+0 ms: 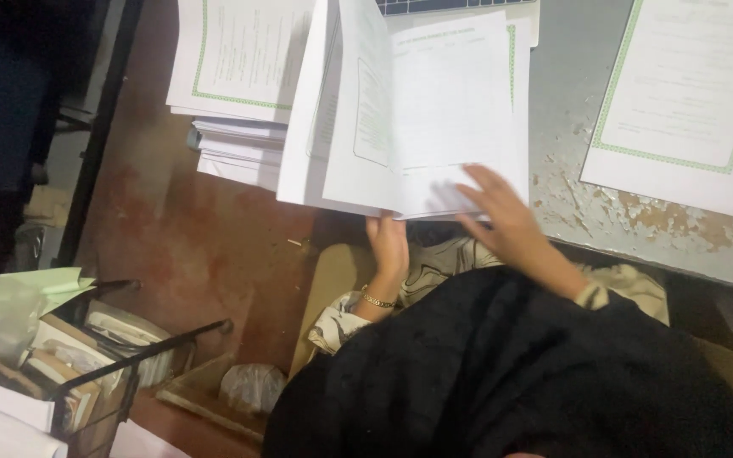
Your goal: Sorting and organizing printed documents into different stacks on a desk.
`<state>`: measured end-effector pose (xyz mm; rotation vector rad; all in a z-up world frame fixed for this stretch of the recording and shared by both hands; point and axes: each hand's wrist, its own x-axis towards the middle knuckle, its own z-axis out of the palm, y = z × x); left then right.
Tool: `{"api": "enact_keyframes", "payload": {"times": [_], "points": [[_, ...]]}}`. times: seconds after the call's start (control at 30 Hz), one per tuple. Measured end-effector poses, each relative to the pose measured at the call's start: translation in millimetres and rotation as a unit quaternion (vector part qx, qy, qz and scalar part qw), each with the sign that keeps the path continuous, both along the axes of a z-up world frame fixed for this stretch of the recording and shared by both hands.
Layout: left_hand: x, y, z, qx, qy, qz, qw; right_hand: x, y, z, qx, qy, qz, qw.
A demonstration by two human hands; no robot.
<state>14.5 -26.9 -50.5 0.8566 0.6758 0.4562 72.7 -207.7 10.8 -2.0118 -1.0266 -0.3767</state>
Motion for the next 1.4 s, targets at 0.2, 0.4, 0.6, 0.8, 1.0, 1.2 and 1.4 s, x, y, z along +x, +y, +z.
{"api": "enact_keyframes", "payload": {"times": [0.2,0.4,0.6,0.8,1.0,1.2,1.4], "points": [[-12,2,-59,0.159,0.109,-0.043,0.980,-6,70,-13,-0.027,-0.064,0.005,0.998],[-12,0,-107,0.191,0.093,-0.046,0.976,-15,83,-34,-0.120,-0.128,-0.069,0.982],[-5,4,-183,0.274,0.050,-0.076,0.957,-26,81,-44,-0.153,-0.140,-0.128,0.970],[-16,0,-134,0.317,0.026,-0.084,0.944,-18,70,-40,-0.151,-0.134,-0.134,0.970],[-20,-2,-139,0.310,0.008,-0.055,0.949,-10,57,-22,-0.144,-0.120,-0.157,0.970],[-12,0,-98,0.211,0.017,-0.020,0.977,-5,52,-3,-0.177,-0.183,-0.144,0.956],[-7,0,-123,0.142,0.028,-0.019,0.989,9,21,-14,-0.212,-0.204,-0.139,0.946]]}}
